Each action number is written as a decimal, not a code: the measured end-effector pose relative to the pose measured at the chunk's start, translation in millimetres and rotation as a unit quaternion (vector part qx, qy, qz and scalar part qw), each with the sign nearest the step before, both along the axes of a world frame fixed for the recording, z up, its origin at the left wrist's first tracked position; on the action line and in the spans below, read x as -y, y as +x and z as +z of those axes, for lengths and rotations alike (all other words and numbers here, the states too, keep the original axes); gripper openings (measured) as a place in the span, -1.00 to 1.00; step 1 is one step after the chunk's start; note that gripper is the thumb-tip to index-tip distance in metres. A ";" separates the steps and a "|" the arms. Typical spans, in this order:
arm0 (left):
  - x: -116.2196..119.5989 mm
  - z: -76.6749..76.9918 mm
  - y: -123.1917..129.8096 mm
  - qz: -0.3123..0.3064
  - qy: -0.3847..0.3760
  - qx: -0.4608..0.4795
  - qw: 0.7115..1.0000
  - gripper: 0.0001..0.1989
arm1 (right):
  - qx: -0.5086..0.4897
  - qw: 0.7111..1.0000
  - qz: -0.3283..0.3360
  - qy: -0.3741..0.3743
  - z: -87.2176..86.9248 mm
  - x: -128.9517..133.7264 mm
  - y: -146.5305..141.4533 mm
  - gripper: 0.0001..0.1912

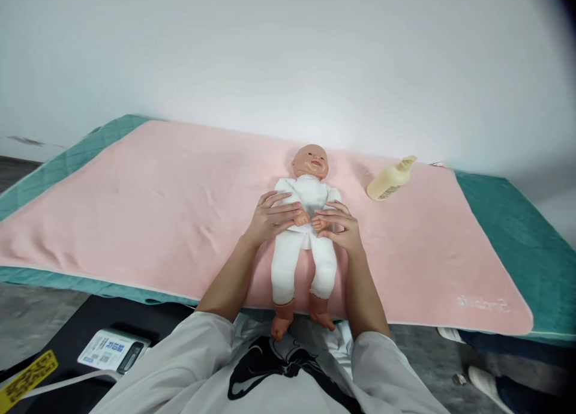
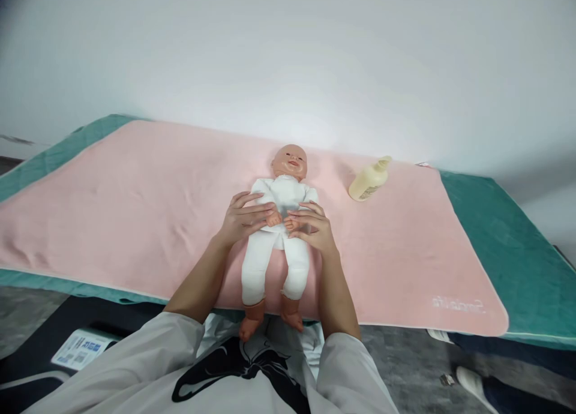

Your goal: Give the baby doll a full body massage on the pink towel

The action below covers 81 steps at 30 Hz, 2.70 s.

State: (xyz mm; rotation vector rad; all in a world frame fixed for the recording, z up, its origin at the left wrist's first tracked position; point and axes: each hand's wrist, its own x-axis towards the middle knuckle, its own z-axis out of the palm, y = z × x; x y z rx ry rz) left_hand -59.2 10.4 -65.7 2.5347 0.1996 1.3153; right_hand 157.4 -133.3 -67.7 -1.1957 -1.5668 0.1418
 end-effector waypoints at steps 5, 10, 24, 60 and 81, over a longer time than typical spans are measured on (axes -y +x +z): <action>3.3 3.2 0.9 -0.004 0.015 -0.022 1.000 -0.77 | 0.005 1.000 0.029 0.000 -2.5 -0.2 1.3 -0.66; 3.4 4.3 1.0 0.008 0.022 -0.042 0.999 -0.79 | 0.007 1.000 0.029 -0.005 -1.0 -0.3 0.5 -0.70; -3.2 -2.3 -6.5 0.051 -0.160 0.136 0.977 -0.72 | -0.251 0.951 -0.146 0.105 -9.7 1.6 20.1 -0.66; -52.8 -14.8 -23.3 0.158 -0.732 0.470 0.467 -0.91 | -0.672 0.661 -0.331 0.046 -33.4 3.3 67.3 -0.76; -12.2 4.2 -10.7 0.110 -0.415 0.364 0.827 -0.63 | -0.388 0.894 -0.157 0.161 -3.4 -1.9 19.1 -0.61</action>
